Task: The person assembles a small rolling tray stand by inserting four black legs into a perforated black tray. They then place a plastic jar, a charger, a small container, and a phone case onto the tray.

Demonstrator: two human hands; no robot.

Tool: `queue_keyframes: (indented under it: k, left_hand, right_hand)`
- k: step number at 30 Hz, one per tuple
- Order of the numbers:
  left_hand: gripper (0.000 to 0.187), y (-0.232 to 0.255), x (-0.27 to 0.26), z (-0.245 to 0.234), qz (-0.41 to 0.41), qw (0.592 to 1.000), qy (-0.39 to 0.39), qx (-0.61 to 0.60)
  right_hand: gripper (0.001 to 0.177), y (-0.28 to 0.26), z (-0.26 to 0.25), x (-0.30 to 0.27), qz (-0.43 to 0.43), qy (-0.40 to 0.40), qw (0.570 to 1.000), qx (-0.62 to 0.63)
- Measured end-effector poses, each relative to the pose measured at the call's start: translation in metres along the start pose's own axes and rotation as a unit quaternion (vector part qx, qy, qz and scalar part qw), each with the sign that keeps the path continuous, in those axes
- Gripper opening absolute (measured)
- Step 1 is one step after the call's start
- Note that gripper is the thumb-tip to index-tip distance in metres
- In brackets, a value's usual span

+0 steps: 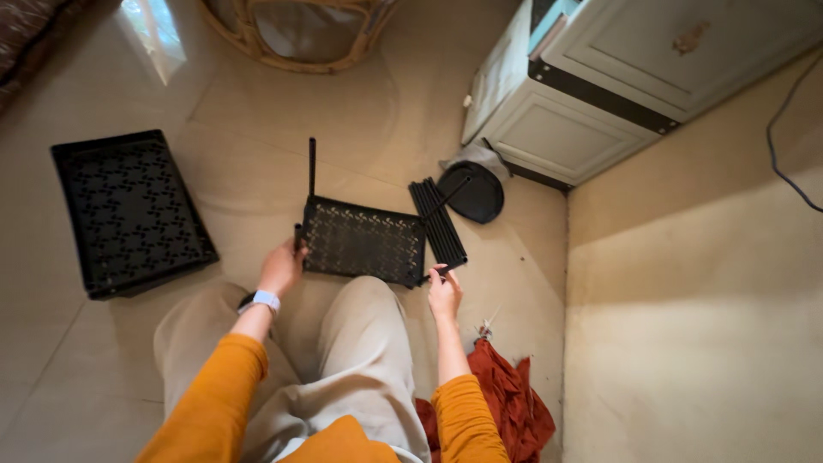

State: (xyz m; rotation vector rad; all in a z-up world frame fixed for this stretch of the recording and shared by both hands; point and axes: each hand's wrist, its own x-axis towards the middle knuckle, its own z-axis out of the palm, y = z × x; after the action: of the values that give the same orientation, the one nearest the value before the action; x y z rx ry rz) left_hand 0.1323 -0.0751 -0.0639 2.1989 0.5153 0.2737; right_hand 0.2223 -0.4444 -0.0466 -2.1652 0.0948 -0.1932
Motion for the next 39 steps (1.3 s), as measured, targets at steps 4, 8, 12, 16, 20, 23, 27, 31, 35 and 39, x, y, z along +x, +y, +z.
queue_keyframes:
  k: [4,8,12,16,20,23,27,31,35,39]
  left_hand:
    - [0.022,0.01,0.011,0.003,-0.039,0.999,0.004,0.037]
    - [0.02,0.018,0.007,-0.004,-0.06,0.997,-0.007,0.052]
    - [0.021,0.021,0.003,-0.006,-0.061,0.997,0.004,0.05]
    - [0.024,0.012,0.003,-0.005,-0.088,0.993,-0.03,0.075]
    - [0.059,-0.037,-0.019,-0.031,-0.139,0.987,0.067,0.034]
    - [0.058,-0.094,-0.029,-0.079,-0.18,0.936,0.3,0.025]
    - [0.073,-0.167,-0.036,-0.135,-0.386,0.811,0.438,-0.05]
    - [0.096,-0.203,-0.017,-0.168,-0.456,0.772,0.441,-0.039]
    - [0.096,-0.217,-0.009,-0.181,-0.549,0.751,0.317,-0.185]
    - [0.095,-0.22,-0.001,-0.197,-0.537,0.732,0.308,-0.284]
  right_hand:
    - [0.012,0.003,-0.003,-0.001,-0.049,0.008,0.999,0.019]
    - [0.008,0.005,-0.004,0.003,-0.096,-0.005,0.995,0.016]
    - [0.008,0.01,-0.004,0.004,-0.13,-0.011,0.991,-0.004]
    - [0.011,0.014,-0.002,0.005,-0.13,0.003,0.991,-0.037]
    - [0.05,0.017,-0.011,-0.003,0.003,-0.044,0.997,-0.067]
    - [0.061,0.021,-0.028,-0.023,-0.057,-0.028,0.997,-0.051]
    - [0.041,0.021,-0.056,-0.074,0.076,-0.063,0.968,-0.229]
    - [0.035,0.004,-0.076,-0.1,0.101,-0.01,0.965,-0.242]
    - [0.029,-0.024,-0.1,-0.131,0.04,0.064,0.976,-0.206]
    - [0.025,-0.079,-0.066,-0.108,-0.1,0.075,0.987,-0.104]
